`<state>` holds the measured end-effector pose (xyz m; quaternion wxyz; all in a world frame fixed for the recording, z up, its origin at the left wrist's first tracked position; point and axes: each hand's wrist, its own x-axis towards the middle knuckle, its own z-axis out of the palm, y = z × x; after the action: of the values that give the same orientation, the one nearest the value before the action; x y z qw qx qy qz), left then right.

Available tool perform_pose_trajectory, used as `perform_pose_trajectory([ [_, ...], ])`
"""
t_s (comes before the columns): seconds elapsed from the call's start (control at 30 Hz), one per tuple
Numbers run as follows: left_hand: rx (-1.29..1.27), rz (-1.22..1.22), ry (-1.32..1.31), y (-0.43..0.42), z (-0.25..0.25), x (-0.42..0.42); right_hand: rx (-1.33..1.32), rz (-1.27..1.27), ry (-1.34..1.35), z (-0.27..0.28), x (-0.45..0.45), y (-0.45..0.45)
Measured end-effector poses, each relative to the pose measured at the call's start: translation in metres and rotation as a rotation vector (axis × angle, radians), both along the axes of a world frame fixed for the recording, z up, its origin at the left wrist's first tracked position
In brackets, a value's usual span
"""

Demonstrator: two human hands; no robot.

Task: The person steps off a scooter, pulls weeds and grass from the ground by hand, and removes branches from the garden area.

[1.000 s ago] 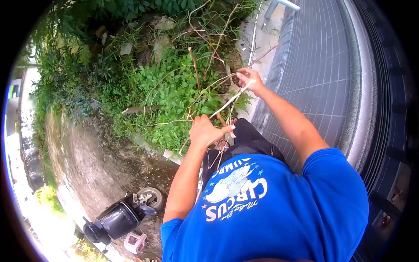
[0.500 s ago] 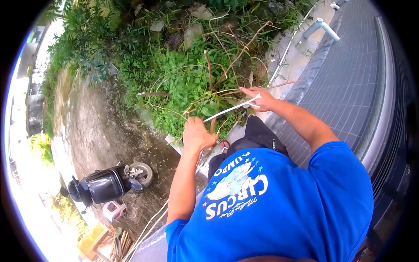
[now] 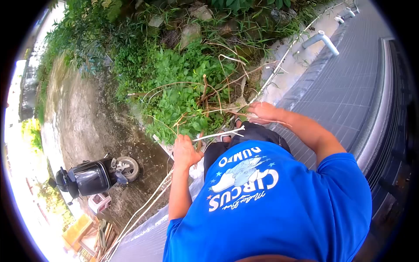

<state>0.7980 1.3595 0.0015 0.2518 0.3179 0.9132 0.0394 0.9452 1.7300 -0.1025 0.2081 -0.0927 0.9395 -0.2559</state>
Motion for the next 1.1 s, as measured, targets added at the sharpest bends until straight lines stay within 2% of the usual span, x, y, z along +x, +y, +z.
perform_pose_trajectory([
  [0.1,-0.005,-0.01,-0.029,-0.004,-0.004,-0.003,-0.119,-0.34,-0.194,0.022,0.003,-0.004],
  [0.13,0.024,-0.006,-0.023,-0.007,-0.001,-0.002,-0.159,-0.333,-0.143,0.017,0.005,-0.006],
  [0.23,0.09,0.043,0.009,-0.014,0.002,0.001,-0.193,-0.2,-0.271,0.031,-0.011,-0.014],
  [0.4,0.154,0.044,0.052,-0.013,0.001,0.0,-0.094,0.013,-0.228,0.05,-0.04,-0.018],
  [0.67,0.092,0.111,0.068,0.008,-0.003,-0.01,-0.137,0.354,-0.19,0.024,-0.082,0.024],
  [0.77,0.039,0.158,0.073,0.026,-0.008,-0.013,-0.012,0.596,-0.252,0.02,-0.118,0.05],
  [0.9,-0.165,0.313,0.073,0.072,0.0,-0.011,-0.424,0.953,0.272,-0.031,-0.172,0.105],
  [0.97,-0.282,0.386,0.128,0.101,0.004,-0.005,-0.486,0.929,0.459,-0.062,-0.195,0.132],
  [1.03,-0.337,0.43,0.173,0.14,0.008,-0.005,-0.595,0.745,0.318,-0.087,-0.223,0.151],
  [1.07,-0.35,0.46,0.18,0.151,0.012,0.0,-0.758,0.753,0.455,-0.085,-0.236,0.161],
  [1.1,-0.355,0.485,0.187,0.163,0.018,0.006,-0.567,0.857,0.292,-0.083,-0.239,0.163],
])
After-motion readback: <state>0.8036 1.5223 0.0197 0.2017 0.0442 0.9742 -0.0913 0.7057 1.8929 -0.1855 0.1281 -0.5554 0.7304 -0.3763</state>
